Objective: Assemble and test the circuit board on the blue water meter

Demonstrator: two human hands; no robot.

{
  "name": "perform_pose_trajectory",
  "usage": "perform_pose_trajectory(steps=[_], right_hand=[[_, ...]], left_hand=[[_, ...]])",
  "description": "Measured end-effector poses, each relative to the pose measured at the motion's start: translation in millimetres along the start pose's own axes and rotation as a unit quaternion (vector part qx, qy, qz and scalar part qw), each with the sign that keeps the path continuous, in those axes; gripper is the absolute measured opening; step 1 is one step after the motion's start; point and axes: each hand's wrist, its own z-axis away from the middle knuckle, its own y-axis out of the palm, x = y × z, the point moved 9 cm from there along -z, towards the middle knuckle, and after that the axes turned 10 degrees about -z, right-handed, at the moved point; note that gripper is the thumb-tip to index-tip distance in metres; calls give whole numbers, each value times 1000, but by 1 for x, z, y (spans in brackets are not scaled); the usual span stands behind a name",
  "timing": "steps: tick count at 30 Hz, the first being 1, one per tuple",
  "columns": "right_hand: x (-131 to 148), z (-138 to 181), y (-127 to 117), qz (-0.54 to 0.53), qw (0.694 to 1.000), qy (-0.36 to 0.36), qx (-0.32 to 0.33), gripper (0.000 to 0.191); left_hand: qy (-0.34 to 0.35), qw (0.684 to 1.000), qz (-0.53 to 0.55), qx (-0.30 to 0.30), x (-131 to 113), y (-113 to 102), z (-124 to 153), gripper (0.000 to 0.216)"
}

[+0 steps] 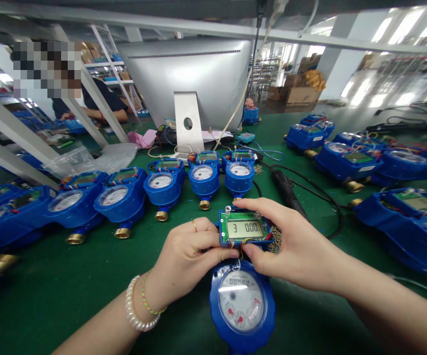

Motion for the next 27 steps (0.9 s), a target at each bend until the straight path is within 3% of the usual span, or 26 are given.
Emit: perform_pose_trajectory(steps=[12, 22, 27], right_hand=[[-6, -4, 0, 1, 1000, 4, 28, 59], [-1, -5, 0, 4, 999, 15, 43, 71], [0, -5, -2, 3, 999, 12, 32, 57]], left_hand=[[9, 995, -8, -94, -8, -8, 3, 6], [-11, 996, -17, -92, -3, -8, 6, 5], [4, 995, -13, -100, -8, -9, 5, 9]])
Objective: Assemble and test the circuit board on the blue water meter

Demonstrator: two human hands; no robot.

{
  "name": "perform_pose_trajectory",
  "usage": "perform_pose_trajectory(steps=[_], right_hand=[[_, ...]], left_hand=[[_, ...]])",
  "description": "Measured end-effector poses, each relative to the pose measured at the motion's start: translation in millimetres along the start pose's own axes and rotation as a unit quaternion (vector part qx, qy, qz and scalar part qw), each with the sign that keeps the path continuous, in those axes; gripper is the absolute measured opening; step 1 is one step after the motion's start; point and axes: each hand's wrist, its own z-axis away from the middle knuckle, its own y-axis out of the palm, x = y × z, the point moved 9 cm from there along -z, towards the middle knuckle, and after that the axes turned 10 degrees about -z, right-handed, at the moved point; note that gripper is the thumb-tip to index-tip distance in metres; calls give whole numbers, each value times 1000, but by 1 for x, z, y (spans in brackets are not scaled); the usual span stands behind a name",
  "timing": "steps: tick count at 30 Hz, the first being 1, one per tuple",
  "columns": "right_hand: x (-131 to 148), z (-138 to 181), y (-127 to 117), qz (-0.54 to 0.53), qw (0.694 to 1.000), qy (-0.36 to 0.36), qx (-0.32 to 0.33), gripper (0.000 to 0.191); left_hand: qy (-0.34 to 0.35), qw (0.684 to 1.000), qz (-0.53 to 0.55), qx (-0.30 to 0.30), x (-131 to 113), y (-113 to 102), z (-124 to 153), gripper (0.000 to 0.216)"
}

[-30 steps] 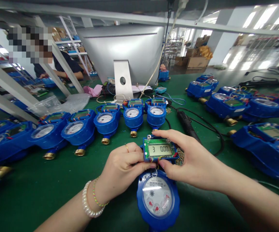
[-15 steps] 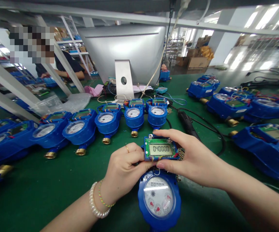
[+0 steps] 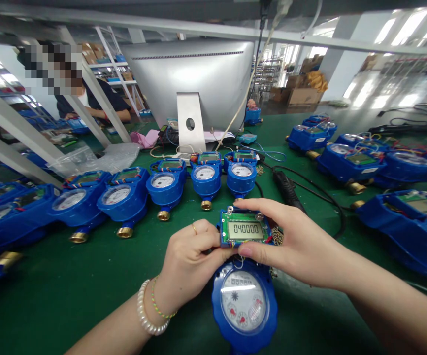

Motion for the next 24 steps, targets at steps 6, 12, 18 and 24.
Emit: perform_pose_trajectory(steps=[6, 12, 18, 24], right_hand=[[5, -1, -1, 18, 999, -33, 6, 56], [12, -1, -2, 83, 995, -62, 13, 59], [20, -3, 0, 107, 990, -95, 8, 57], [18, -5, 4, 88, 993, -75, 15, 62]], left_hand=[[6, 1000, 10, 15, -2, 1, 0, 8], [5, 999, 2, 35, -1, 3, 1, 9], [16, 999, -11, 36, -5, 2, -1, 14], [32, 999, -22, 20, -10, 0, -3, 20]])
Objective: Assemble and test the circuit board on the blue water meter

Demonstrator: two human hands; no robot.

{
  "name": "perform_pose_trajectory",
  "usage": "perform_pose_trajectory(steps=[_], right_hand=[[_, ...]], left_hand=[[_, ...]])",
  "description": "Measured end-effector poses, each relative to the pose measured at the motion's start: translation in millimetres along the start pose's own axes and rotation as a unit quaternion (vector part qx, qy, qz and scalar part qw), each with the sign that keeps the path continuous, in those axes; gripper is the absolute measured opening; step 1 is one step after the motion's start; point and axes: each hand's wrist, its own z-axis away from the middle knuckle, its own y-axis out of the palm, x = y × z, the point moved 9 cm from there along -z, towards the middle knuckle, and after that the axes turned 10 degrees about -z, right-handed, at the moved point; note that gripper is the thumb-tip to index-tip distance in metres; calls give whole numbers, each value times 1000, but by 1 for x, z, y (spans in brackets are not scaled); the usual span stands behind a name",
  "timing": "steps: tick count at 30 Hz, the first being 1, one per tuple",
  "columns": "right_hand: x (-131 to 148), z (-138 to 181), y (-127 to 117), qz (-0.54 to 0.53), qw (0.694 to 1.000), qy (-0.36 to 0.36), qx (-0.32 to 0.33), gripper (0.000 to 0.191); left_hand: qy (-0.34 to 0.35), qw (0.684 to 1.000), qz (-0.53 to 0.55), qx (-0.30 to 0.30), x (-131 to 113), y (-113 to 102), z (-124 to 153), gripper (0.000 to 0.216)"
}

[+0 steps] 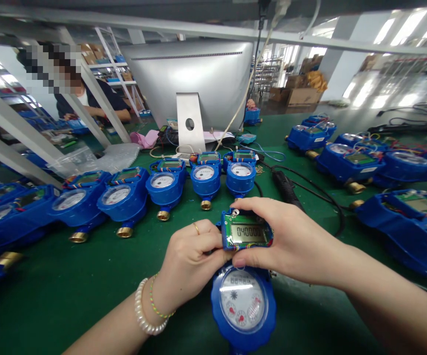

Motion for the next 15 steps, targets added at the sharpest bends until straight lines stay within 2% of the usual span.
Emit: perform_pose_trajectory(steps=[5, 8, 12, 15], right_hand=[[1, 1, -1, 15, 1000, -10, -26, 54], [2, 1, -1, 34, 998, -24, -36, 52], [4, 0, -4, 60, 996, -40, -48, 51], [6, -1, -4, 78, 995, -45, -50, 48]], left_hand=[[21, 999, -35, -16, -3, -3, 0, 23], [34, 997, -62, 4, -5, -3, -2, 21], [40, 994, -68, 78, -4, -1, -6, 10], [2, 988, -14, 151, 3, 0, -6, 5]])
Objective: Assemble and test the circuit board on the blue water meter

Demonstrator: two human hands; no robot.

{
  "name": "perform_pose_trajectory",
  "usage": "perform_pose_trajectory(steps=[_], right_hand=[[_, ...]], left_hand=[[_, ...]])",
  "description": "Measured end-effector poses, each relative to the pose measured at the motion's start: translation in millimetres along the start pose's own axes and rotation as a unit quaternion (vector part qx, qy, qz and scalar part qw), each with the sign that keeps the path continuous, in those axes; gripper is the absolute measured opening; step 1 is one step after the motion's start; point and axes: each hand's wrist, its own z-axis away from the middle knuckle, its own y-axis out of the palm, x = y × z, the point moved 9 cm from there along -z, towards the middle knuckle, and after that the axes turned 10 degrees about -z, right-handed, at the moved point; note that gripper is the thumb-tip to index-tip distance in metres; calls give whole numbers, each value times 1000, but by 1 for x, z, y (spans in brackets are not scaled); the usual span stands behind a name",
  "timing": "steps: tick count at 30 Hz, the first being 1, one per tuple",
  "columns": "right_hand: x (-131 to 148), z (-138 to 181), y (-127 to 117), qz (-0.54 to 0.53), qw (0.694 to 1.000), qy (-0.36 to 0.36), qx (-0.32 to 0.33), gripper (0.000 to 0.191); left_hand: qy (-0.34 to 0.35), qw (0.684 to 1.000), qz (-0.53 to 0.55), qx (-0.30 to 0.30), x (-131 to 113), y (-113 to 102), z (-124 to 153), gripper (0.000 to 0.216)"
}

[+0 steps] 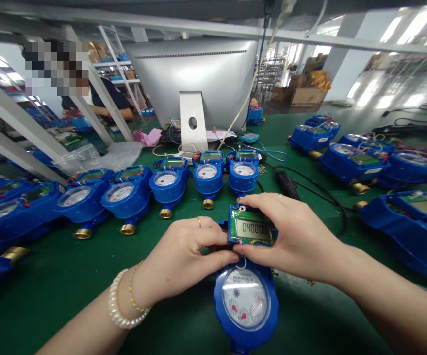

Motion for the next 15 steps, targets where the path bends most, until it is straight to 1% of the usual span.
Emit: perform_pose_trajectory(steps=[2, 4, 6, 7, 9, 10, 11, 12, 15], right_hand=[[1, 0, 0, 9, 1000, -4, 0, 47], [2, -1, -1, 17, 1000, -7, -1, 46], [4, -1, -1, 26, 1000, -13, 2, 46], [5, -2, -2, 32, 999, -17, 3, 45], [8, -3, -1, 46, 998, -28, 13, 45], [10, -3, 0, 52, 998, -34, 22, 45], [11, -4, 2, 58, 997, -39, 32, 46], [11, -4, 4, 63, 996, -41, 45, 46], [12, -4, 9, 73, 993, -40, 79, 46]], left_hand=[[-37, 997, 55, 32, 7, 0, 1, 5], [-85, 988, 117, 45, 15, 0, 1, 12], [-125, 977, 161, 54, 21, 2, 0, 30], [-137, 975, 166, 59, 23, 3, -2, 41], [-140, 979, 137, 65, 22, 4, -8, 64], [-136, 982, 114, 69, 21, 4, -11, 71], [-131, 984, 95, 74, 19, 5, -15, 72], [-128, 985, 84, 80, 18, 6, -18, 69], [-125, 982, 86, 109, 16, 11, -24, 52]])
